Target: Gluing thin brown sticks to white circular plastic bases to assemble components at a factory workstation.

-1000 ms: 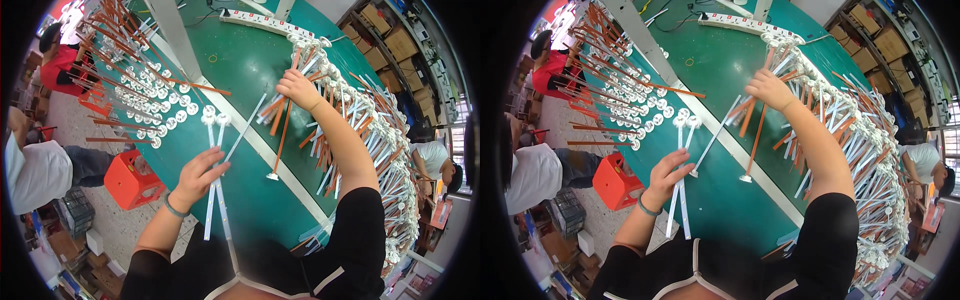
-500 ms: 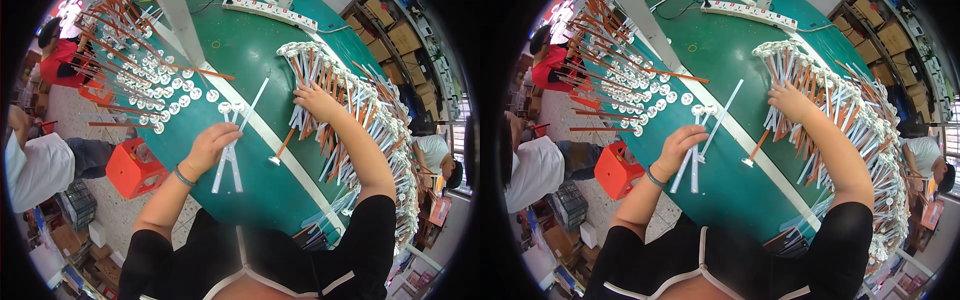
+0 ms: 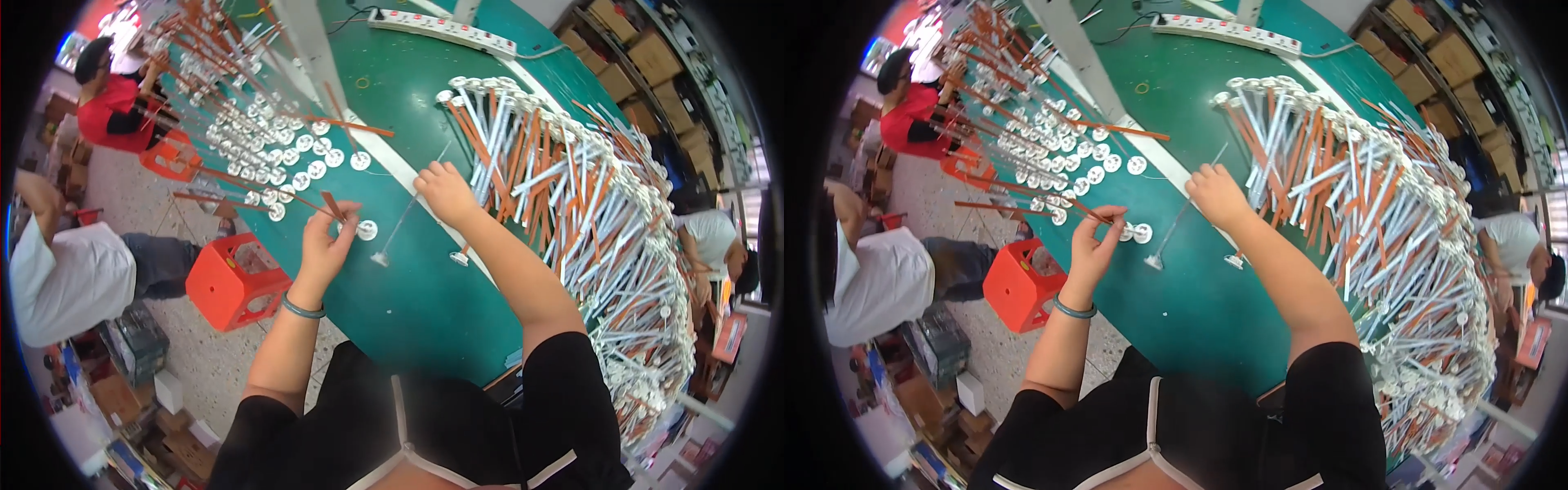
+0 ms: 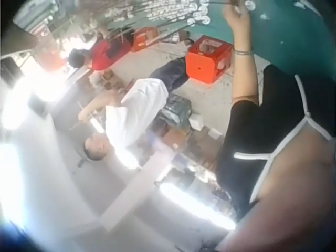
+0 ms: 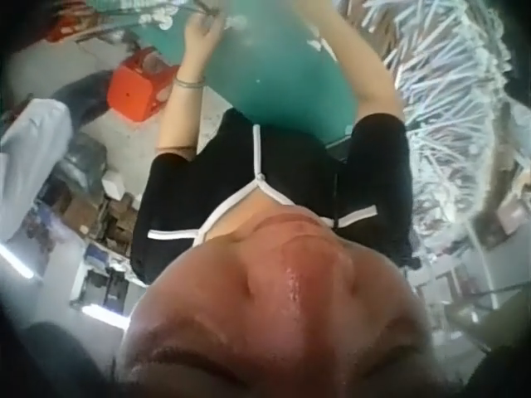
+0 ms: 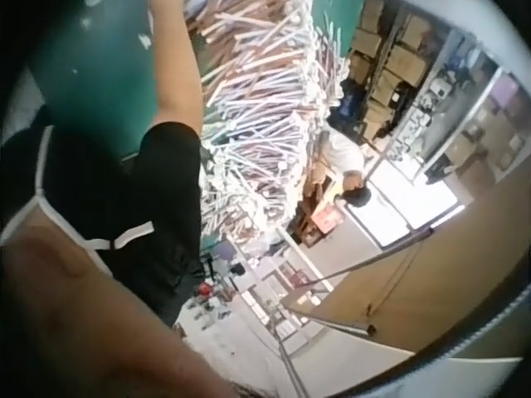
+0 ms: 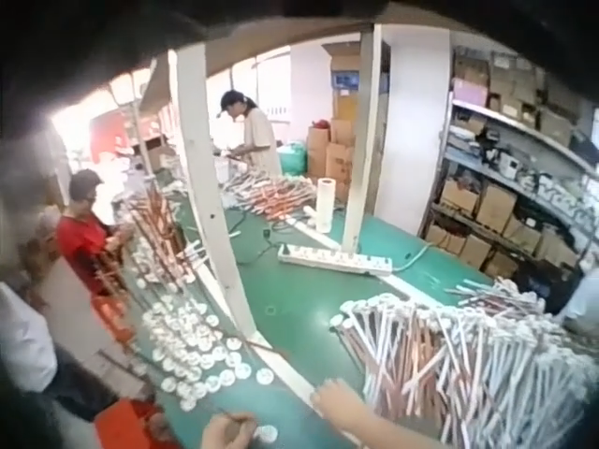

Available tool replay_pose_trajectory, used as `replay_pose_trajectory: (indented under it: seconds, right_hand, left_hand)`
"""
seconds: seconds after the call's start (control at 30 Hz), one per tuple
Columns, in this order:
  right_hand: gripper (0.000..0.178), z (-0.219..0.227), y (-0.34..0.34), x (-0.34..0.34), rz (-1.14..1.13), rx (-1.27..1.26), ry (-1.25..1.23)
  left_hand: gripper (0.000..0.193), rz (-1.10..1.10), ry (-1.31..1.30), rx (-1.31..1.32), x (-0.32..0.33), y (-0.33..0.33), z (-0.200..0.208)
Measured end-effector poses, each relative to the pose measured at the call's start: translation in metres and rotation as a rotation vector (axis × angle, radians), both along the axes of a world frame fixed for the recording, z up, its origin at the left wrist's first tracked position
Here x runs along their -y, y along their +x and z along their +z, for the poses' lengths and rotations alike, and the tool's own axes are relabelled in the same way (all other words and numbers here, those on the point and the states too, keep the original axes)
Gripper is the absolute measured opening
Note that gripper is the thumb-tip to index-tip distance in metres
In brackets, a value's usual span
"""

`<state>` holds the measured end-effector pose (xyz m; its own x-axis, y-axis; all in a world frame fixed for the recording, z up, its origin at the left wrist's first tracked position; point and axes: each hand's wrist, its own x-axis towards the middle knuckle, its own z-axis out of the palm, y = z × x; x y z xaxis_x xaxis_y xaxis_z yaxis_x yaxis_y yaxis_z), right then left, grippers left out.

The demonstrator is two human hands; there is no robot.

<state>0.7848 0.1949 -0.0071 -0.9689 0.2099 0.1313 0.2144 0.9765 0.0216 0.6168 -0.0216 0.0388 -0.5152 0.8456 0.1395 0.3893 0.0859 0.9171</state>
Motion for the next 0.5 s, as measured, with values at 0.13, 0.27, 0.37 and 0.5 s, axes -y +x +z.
replay_pose_trajectory:
  seconds: [0.13,0.27,0.37,0.5]
  right_hand:
    - [0.011,0.042,-0.006,0.035,0.08,-0.159,-0.021]
    - [0.007,0.062,0.001,0.047,0.101,-0.213,-0.042]
    - [0.007,0.049,0.022,0.051,0.043,-0.22,-0.135]
    - [0.023,0.028,0.076,0.065,-0.821,-0.193,-0.444]
  left_hand:
    - [0.048,-0.099,-0.011,0.113,-0.013,0.015,-0.017]
    - [0.062,-0.186,-0.185,0.062,-0.041,0.034,-0.031]
    - [0.052,-0.252,-0.407,-0.045,-0.049,0.036,-0.048]
    - [0.032,-0.269,-0.44,-0.299,-0.041,0.041,-0.063]
